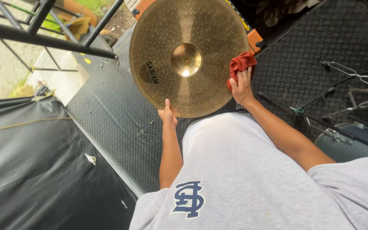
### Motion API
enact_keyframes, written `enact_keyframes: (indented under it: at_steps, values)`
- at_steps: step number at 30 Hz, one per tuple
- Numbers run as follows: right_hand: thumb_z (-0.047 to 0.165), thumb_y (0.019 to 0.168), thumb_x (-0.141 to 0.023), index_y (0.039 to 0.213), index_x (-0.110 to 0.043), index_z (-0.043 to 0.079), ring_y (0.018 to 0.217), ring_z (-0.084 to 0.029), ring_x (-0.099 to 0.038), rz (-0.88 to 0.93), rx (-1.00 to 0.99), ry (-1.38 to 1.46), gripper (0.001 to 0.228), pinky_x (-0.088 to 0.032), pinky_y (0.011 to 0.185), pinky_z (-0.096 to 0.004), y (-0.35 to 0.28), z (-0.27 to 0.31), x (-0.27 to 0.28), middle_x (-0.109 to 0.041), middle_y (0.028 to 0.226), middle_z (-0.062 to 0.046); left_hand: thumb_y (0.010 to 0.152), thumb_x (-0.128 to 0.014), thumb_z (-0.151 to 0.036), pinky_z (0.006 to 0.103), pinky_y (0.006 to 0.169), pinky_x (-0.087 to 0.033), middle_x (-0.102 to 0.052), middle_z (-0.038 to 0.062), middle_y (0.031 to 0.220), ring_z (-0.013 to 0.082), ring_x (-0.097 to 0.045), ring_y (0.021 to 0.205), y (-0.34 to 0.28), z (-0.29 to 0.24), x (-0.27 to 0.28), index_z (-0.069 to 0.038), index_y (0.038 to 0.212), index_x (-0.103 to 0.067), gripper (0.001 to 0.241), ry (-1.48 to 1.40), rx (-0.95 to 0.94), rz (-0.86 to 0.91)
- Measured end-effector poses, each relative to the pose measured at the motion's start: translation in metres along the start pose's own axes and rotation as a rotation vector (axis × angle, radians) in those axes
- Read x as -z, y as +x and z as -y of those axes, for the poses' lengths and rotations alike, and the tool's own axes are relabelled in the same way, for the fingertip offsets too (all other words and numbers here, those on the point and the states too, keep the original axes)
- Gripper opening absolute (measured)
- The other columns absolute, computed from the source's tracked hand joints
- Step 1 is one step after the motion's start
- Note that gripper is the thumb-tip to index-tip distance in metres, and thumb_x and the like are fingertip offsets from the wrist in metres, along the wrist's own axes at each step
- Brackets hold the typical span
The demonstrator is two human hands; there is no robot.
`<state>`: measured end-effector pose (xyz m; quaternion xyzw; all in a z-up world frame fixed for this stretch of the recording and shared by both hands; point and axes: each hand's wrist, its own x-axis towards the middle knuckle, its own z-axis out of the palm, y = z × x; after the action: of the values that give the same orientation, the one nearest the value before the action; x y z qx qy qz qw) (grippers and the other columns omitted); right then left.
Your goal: Cleaning cymbals and drum stands with a red cloth.
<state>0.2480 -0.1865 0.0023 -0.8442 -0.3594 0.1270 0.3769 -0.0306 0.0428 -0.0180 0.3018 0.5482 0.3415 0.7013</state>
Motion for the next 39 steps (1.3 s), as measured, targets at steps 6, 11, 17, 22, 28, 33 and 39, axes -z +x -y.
enact_keyframes:
  at_steps: [6, 11, 17, 22, 28, 33, 39]
  values:
    - [0.022, 0.109, -0.048, 0.153, -0.042, -0.009, 0.151, -0.049, -0.030, -0.375, -0.072, 0.229, 0.054, -0.024, 0.127, -0.051, 0.008, 0.019, -0.011, -0.030, 0.161, -0.033, 0.097, -0.063, -0.005, 0.0380, 0.092, -0.059, -0.065, 0.013, 0.128, 0.0249, -0.067, 0.111, 0.018, -0.019, 0.004, 0.000, 0.136, -0.051, 0.041, 0.011, 0.076, 0.084]
    - [0.013, 0.106, -0.052, 0.139, -0.057, -0.003, 0.101, -0.023, -0.054, -0.411, -0.128, 0.495, 0.037, -0.048, 0.090, -0.037, 0.073, 0.031, 0.026, -0.056, 0.116, -0.012, 0.103, -0.063, -0.009, 0.0404, 0.093, -0.059, -0.065, 0.015, 0.128, 0.0265, -0.066, 0.111, 0.022, 0.000, -0.008, 0.004, 0.133, -0.054, 0.034, -0.064, 0.187, 0.179]
    - [0.010, 0.111, -0.054, 0.122, -0.060, 0.001, 0.095, -0.020, -0.058, -0.396, -0.090, 0.344, 0.016, -0.051, 0.090, -0.036, 0.131, -0.023, 0.050, -0.062, 0.105, -0.008, 0.103, -0.056, -0.021, 0.0515, 0.090, -0.060, -0.066, 0.014, 0.122, 0.0284, -0.069, 0.105, -0.016, -0.022, -0.053, -0.005, 0.124, -0.054, 0.026, -0.018, 0.475, 0.405]
    - [0.013, 0.110, -0.057, 0.122, -0.058, -0.003, 0.109, -0.039, -0.060, -0.483, -0.192, -0.047, 0.020, -0.050, 0.096, -0.048, 0.114, -0.041, 0.022, -0.061, 0.122, -0.022, 0.106, -0.058, -0.020, 0.0525, 0.094, -0.062, -0.069, 0.017, 0.118, 0.0290, -0.071, 0.106, 0.006, -0.009, -0.040, 0.003, 0.121, -0.057, 0.027, 0.018, 0.499, 0.479]
    - [0.006, 0.109, -0.046, 0.133, -0.055, -0.012, 0.124, -0.052, -0.051, -0.509, -0.062, -0.086, 0.031, -0.045, 0.107, -0.051, 0.043, 0.024, -0.013, -0.040, 0.150, -0.038, 0.105, -0.063, -0.027, 0.0489, 0.091, -0.061, -0.070, 0.017, 0.118, 0.0277, -0.071, 0.107, 0.029, -0.017, -0.029, 0.003, 0.121, -0.057, 0.035, 0.171, 0.494, 0.460]
    - [0.010, 0.105, -0.055, 0.103, -0.059, -0.006, 0.108, -0.049, -0.055, -0.361, -0.224, -0.108, 0.017, -0.039, 0.113, -0.056, -0.023, 0.069, -0.045, -0.059, 0.109, -0.028, 0.100, -0.064, -0.033, 0.0445, 0.097, -0.060, -0.063, 0.012, 0.131, 0.0255, -0.065, 0.118, 0.034, -0.035, -0.029, -0.006, 0.135, -0.051, 0.045, 0.168, 0.535, 0.442]
    - [0.009, 0.104, -0.057, 0.094, -0.057, -0.003, 0.093, -0.042, -0.061, -0.320, -0.226, 0.037, 0.016, -0.046, 0.113, -0.052, -0.059, 0.111, -0.046, -0.059, 0.093, -0.022, 0.099, -0.068, -0.029, 0.0466, 0.100, -0.059, -0.059, 0.008, 0.138, 0.0230, -0.064, 0.121, 0.035, -0.043, -0.031, -0.006, 0.141, -0.047, 0.052, 0.144, 0.522, 0.544]
